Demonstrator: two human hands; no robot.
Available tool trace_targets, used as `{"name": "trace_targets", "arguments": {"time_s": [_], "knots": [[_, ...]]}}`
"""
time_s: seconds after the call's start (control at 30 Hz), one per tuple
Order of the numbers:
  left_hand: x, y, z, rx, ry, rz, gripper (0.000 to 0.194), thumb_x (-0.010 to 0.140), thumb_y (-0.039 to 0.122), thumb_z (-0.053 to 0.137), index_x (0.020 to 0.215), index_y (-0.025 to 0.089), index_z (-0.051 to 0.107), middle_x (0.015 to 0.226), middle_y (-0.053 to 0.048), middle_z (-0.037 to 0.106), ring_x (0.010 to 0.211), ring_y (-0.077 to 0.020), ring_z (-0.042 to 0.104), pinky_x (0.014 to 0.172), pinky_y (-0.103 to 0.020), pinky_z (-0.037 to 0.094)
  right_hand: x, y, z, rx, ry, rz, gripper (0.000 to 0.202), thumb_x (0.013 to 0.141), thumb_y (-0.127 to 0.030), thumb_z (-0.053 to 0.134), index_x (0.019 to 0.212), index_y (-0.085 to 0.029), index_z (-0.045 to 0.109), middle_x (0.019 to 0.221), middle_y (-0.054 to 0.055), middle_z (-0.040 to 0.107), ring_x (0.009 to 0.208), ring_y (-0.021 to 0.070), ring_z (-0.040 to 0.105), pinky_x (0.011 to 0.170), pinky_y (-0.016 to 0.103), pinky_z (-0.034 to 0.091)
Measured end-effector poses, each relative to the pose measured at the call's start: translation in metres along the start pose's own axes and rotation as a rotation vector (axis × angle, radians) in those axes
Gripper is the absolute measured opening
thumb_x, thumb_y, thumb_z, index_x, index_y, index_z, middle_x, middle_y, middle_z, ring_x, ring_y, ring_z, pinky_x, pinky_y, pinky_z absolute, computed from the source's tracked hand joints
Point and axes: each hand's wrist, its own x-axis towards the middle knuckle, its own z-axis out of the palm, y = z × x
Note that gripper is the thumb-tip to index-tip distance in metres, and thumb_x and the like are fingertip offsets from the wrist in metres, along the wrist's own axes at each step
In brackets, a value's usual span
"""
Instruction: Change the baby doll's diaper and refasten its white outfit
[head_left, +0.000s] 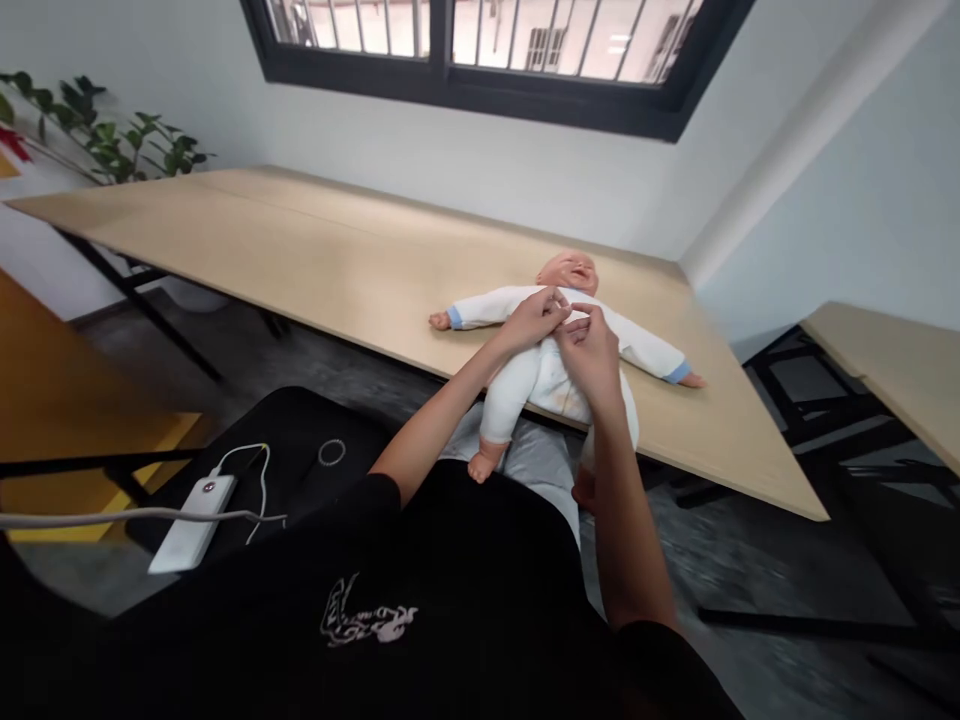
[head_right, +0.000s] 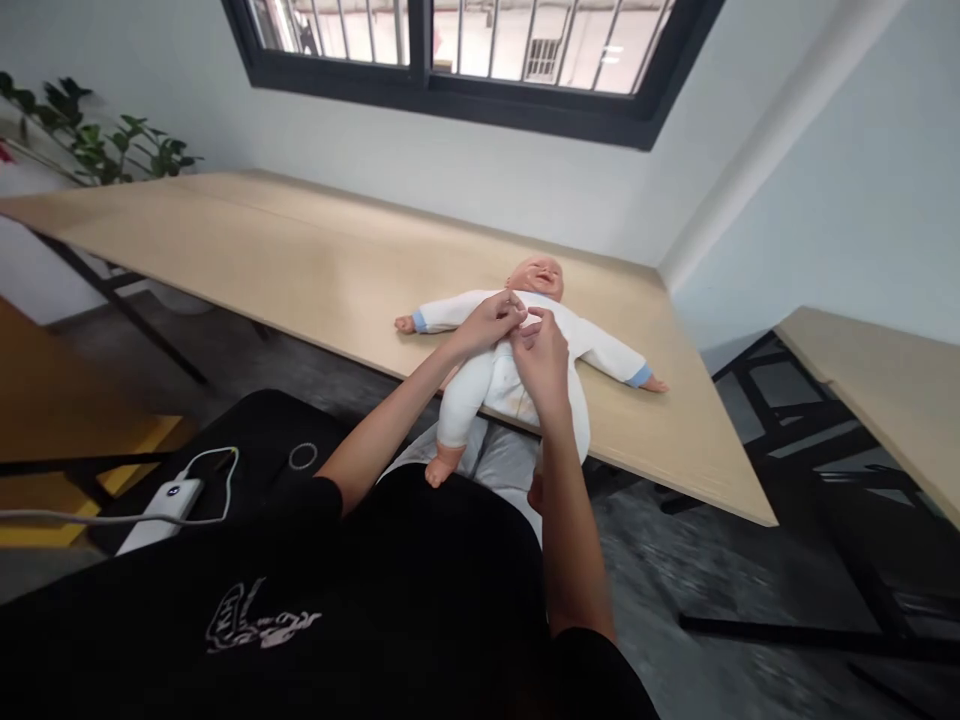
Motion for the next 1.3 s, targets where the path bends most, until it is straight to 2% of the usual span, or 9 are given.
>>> {"name": "trace_targets", "arguments": {"time_s": [0.2, 0.4, 0.53, 0.73, 0.87, 0.97, 1.07, 1.17, 1.3], "knots": [[0.002, -0.008, 0.0, -0.007, 0.002, -0.027, 0.014, 0.099, 0.021, 0.059, 0.089, 0.019, 0.049, 0.065, 0.004, 0.053, 0.05, -0.0095, 0.043, 0.056, -0.025, 0.034, 0.0, -0.004, 0.002, -0.059, 0.031, 0.027, 0.029, 0.084, -0.037, 0.06, 0.108, -0.021, 0.061, 0.079, 0.002, 0.067, 0.07, 0.021, 0.063, 0.081, 0.042, 0.053], [0.003, -0.007, 0.003, 0.156, 0.086, 0.163, 0.009, 0.094, 0.011, 0.055, 0.088, 0.018, 0.054, 0.076, 0.0, 0.058, 0.074, -0.0163, 0.056, 0.079, -0.031, 0.046, -0.005, -0.011, -0.001, -0.051, 0.053, -0.002, 0.027, 0.092, -0.039, 0.057, 0.112, -0.02, 0.055, 0.089, 0.01, 0.067, 0.076, 0.0237, 0.064, 0.079, 0.041, 0.05], [0.004, -0.011, -0.002, 0.17, 0.035, 0.241, 0.013, 0.092, 0.007, 0.051, 0.087, 0.017, 0.057, 0.086, -0.003, 0.063, 0.084, -0.0173, 0.058, 0.083, -0.031, 0.045, -0.007, -0.011, 0.0, -0.073, 0.081, -0.022, 0.025, 0.092, -0.038, 0.053, 0.112, -0.024, 0.052, 0.096, 0.009, 0.069, 0.074, 0.0233, 0.063, 0.079, 0.041, 0.049], [-0.001, -0.023, -0.012, 0.083, 0.005, 0.152, 0.009, 0.095, 0.022, 0.055, 0.093, 0.016, 0.062, 0.095, -0.005, 0.068, 0.086, -0.0156, 0.06, 0.085, -0.027, 0.045, -0.009, -0.007, 0.004, -0.109, 0.138, -0.021, 0.019, 0.09, -0.032, 0.052, 0.107, -0.024, 0.049, 0.102, 0.006, 0.066, 0.076, 0.0217, 0.063, 0.083, 0.041, 0.049], [-0.006, -0.027, -0.015, -0.007, -0.039, 0.102, 0.018, 0.087, 0.027, 0.068, 0.099, 0.016, 0.063, 0.092, -0.004, 0.068, 0.088, -0.0163, 0.062, 0.085, -0.027, 0.045, -0.009, -0.008, 0.003, -0.129, 0.144, -0.01, 0.015, 0.089, -0.027, 0.048, 0.104, -0.024, 0.048, 0.1, 0.007, 0.065, 0.082, 0.0231, 0.063, 0.083, 0.04, 0.048], [-0.008, -0.022, -0.017, -0.049, -0.043, 0.094, 0.026, 0.078, 0.024, 0.075, 0.1, 0.015, 0.064, 0.093, -0.003, 0.066, 0.095, -0.0178, 0.063, 0.089, -0.027, 0.046, -0.007, -0.009, 0.001, -0.149, 0.092, 0.036, 0.016, 0.085, -0.023, 0.048, 0.102, -0.023, 0.047, 0.088, 0.004, 0.063, 0.08, 0.024, 0.062, 0.079, 0.038, 0.047], [-0.009, -0.015, -0.017, -0.052, -0.027, 0.047, 0.024, 0.074, 0.016, 0.075, 0.096, 0.016, 0.065, 0.092, -0.003, 0.066, 0.094, -0.0179, 0.063, 0.09, -0.026, 0.045, -0.005, -0.011, -0.002, -0.138, -0.003, 0.074, 0.019, 0.081, -0.021, 0.052, 0.1, -0.022, 0.047, 0.081, 0.003, 0.062, 0.08, 0.0245, 0.062, 0.079, 0.036, 0.046], [-0.015, -0.004, -0.013, 0.032, 0.01, 0.051, 0.017, 0.074, 0.009, 0.071, 0.088, 0.017, 0.067, 0.092, -0.004, 0.066, 0.096, -0.0198, 0.062, 0.095, -0.028, 0.046, -0.004, -0.014, -0.003, -0.174, 0.001, 0.051, 0.021, 0.081, -0.019, 0.052, 0.101, -0.021, 0.048, 0.09, 0.006, 0.064, 0.09, 0.0255, 0.061, 0.085, 0.036, 0.046], [-0.036, 0.011, -0.005, 0.273, 0.06, 0.177, 0.009, 0.087, 0.016, 0.065, 0.087, 0.019, 0.074, 0.1, -0.008, 0.068, 0.105, -0.0265, 0.061, 0.106, -0.036, 0.043, -0.009, -0.016, -0.012, -0.231, 0.058, -0.051, 0.017, 0.087, -0.019, 0.052, 0.104, -0.019, 0.053, 0.108, 0.012, 0.065, 0.104, 0.027, 0.058, 0.099, 0.039, 0.044]]}}
